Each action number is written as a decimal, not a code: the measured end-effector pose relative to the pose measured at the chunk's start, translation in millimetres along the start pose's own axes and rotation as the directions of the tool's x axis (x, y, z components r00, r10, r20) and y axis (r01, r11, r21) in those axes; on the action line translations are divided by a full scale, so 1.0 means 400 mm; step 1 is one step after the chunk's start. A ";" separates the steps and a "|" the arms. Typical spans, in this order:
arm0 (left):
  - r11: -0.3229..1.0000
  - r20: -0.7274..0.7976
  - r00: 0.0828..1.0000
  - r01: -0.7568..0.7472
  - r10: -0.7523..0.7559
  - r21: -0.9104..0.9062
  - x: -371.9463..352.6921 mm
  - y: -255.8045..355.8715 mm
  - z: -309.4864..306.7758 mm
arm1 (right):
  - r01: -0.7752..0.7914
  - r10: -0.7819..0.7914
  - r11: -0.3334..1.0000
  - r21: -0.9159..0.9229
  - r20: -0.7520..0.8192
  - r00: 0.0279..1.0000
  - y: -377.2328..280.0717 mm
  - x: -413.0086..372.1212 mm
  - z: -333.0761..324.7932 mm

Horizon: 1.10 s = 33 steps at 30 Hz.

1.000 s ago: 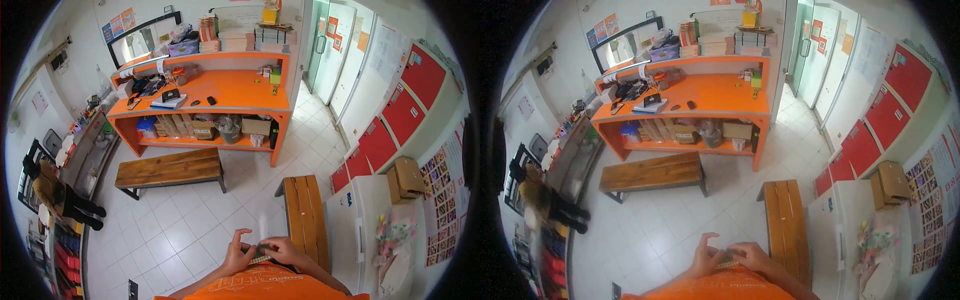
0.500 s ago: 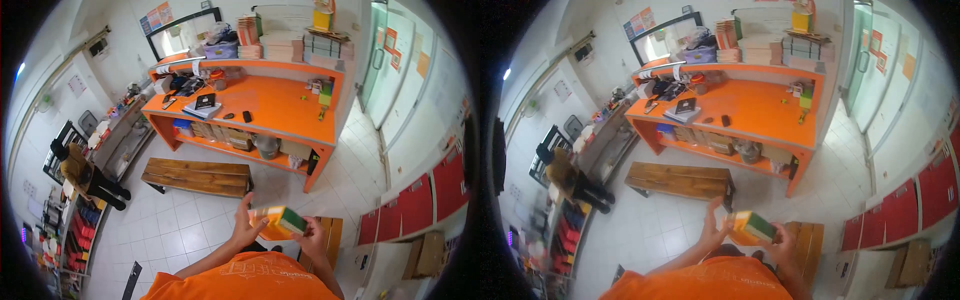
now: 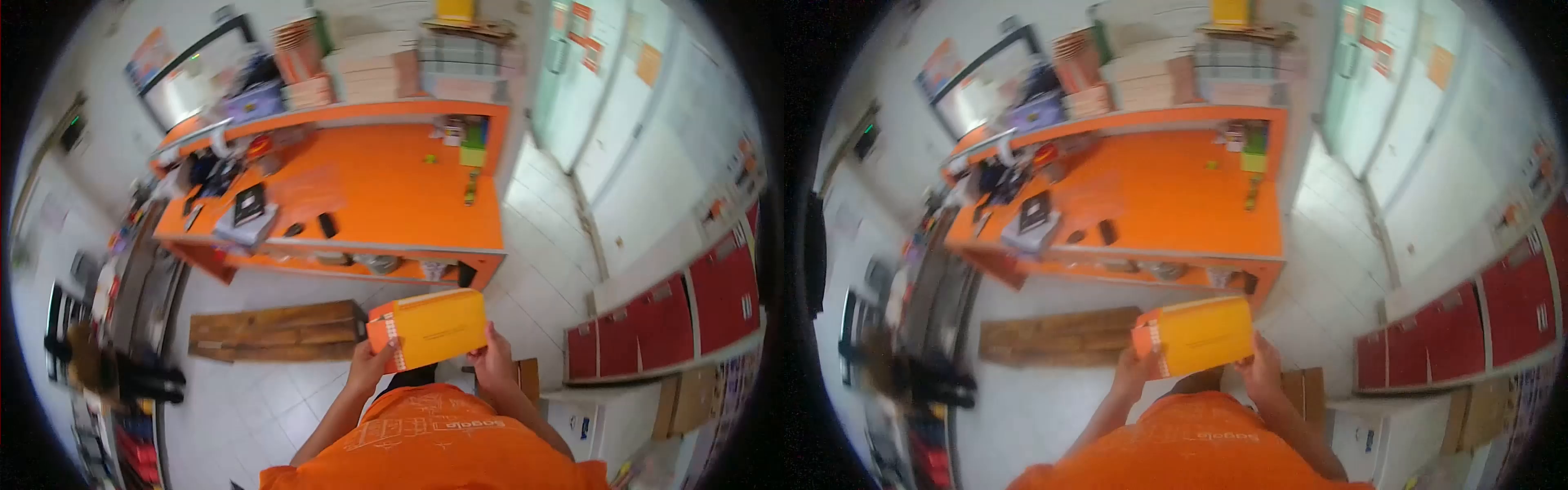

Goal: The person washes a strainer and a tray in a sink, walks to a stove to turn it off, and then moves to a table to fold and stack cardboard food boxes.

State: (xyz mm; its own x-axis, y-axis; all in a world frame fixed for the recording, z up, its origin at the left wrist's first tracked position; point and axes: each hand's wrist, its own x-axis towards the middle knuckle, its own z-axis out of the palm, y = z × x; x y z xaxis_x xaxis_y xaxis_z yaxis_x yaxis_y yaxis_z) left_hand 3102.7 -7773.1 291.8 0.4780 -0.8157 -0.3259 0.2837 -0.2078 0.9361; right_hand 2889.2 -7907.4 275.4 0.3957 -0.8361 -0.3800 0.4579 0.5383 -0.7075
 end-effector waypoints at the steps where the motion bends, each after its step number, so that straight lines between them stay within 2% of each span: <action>1: 0.998 -0.017 1.000 -0.023 0.024 0.063 0.031 0.033 0.017 | -0.075 0.074 0.997 -0.013 -0.079 0.994 -0.013 0.021 0.010; 2: 0.997 0.052 0.999 -0.015 0.011 0.075 0.072 0.039 0.031 | -0.032 0.033 0.999 0.007 -0.132 0.991 -0.013 0.037 0.005; 4: 0.981 0.002 0.981 -0.194 0.194 0.019 0.160 0.035 0.061 | 0.105 -0.170 0.940 -0.325 -0.179 0.969 -0.025 0.087 -0.001; 5: 0.981 0.064 0.979 -0.193 0.192 0.019 0.202 0.032 0.080 | 0.133 -0.209 0.940 -0.315 -0.221 0.953 -0.049 0.098 0.002; 6: 0.991 0.082 0.988 -0.132 0.131 0.006 0.241 0.026 0.097 | 0.422 -0.516 0.636 -0.646 0.050 0.855 -0.072 0.099 0.010; 7: 0.998 0.099 0.993 -0.069 0.068 0.001 0.278 0.029 0.117 | 0.597 -0.623 0.156 -0.787 0.391 0.678 -0.091 0.099 0.019; 8: 0.982 0.203 0.971 -0.154 0.130 0.106 0.282 0.070 0.137 | 0.661 -0.587 0.001 -0.750 0.535 0.608 -0.103 0.101 0.034; 9: 0.981 0.260 0.958 -0.154 0.119 0.120 0.302 0.085 0.164 | 0.630 -0.623 -0.003 -0.777 0.494 0.607 -0.117 0.095 0.053; 11: 0.968 0.382 0.923 0.136 -0.047 -0.209 0.339 0.100 0.226 | 0.656 -0.419 -0.197 -0.729 0.667 0.615 -0.149 0.095 0.088; 12: 0.934 0.406 0.907 0.233 -0.109 -0.270 0.350 0.127 0.259 | 0.650 -0.392 -0.255 -0.716 0.691 0.608 -0.130 0.120 0.077; 13: 0.933 0.424 0.897 0.248 -0.120 -0.262 0.364 0.123 0.271 | 0.632 -0.400 -0.257 -0.731 0.676 0.619 -0.119 0.134 0.061; 15: 0.841 0.478 0.856 0.398 -0.197 -0.367 0.410 0.121 0.295 | 0.644 -0.436 -0.241 -0.726 0.674 0.596 -0.126 0.167 0.039; 16: 0.843 0.495 0.848 0.399 -0.189 -0.360 0.435 0.119 0.303 | 0.634 -0.449 -0.254 -0.730 0.670 0.592 -0.150 0.182 0.033; 18: 0.825 0.612 0.769 0.462 -0.188 -0.327 0.487 0.118 0.302 | 0.680 -0.470 -0.370 -0.633 0.759 0.451 -0.185 0.211 0.028; 19: 0.834 0.627 0.756 0.459 -0.187 -0.305 0.515 0.123 0.315 | 0.667 -0.492 -0.376 -0.642 0.749 0.444 -0.194 0.223 0.033; 21: 0.847 0.676 0.728 0.425 -0.110 -0.319 0.556 0.131 0.357 | 0.708 -0.697 0.065 -0.704 0.475 0.536 -0.210 0.244 0.042; 22: 0.853 0.690 0.716 0.425 -0.112 -0.303 0.554 0.161 0.398 | 0.703 -0.712 0.059 -0.708 0.464 0.527 -0.219 0.261 0.036; 24: 0.899 0.545 0.828 0.329 -0.128 -0.288 0.540 0.211 0.492 | 0.725 -0.827 0.251 -0.641 0.247 0.504 -0.254 0.296 0.017; 25: 0.905 0.558 0.821 0.323 -0.123 -0.276 0.553 0.199 0.528 | 0.728 -0.839 0.243 -0.640 0.237 0.489 -0.285 0.307 0.004; 27: 0.997 0.535 0.844 -0.002 0.040 -0.071 0.594 0.166 0.597 | 0.588 -0.826 0.251 -0.769 0.147 0.544 -0.364 0.334 -0.025; 28: 0.998 0.554 0.830 -0.022 0.054 -0.064 0.606 0.169 0.637 | 0.597 -0.844 0.241 -0.765 0.139 0.518 -0.392 0.356 -0.057; 30: 0.943 0.629 0.772 -0.271 0.092 0.195 0.643 0.178 0.728 | 0.511 -0.834 -0.067 -0.857 0.329 0.442 -0.442 0.406 -0.142; 31: 0.937 0.651 0.751 -0.297 0.109 0.185 0.681 0.160 0.775 | 0.506 -0.850 -0.084 -0.858 0.326 0.413 -0.475 0.428 -0.181; 32: 0.996 0.627 0.779 -0.076 0.027 0.051 0.722 0.128 0.824 | 0.553 -0.824 -0.134 -0.822 0.403 0.399 -0.507 0.445 -0.222; 33: 0.984 0.612 0.787 0.158 -0.074 -0.084 0.739 0.126 0.893 | 0.598 -0.788 -0.177 -0.782 0.477 0.390 -0.549 0.454 -0.257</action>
State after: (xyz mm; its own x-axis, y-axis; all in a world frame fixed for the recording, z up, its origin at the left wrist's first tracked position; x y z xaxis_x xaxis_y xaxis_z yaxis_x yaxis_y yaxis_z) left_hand 2961.6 -8217.6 289.7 -0.1535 -0.9572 -0.2452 0.4243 -0.2879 0.8585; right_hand 2778.6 -8188.6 300.5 0.1729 -0.6996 0.6933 -0.4673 -0.6779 -0.5675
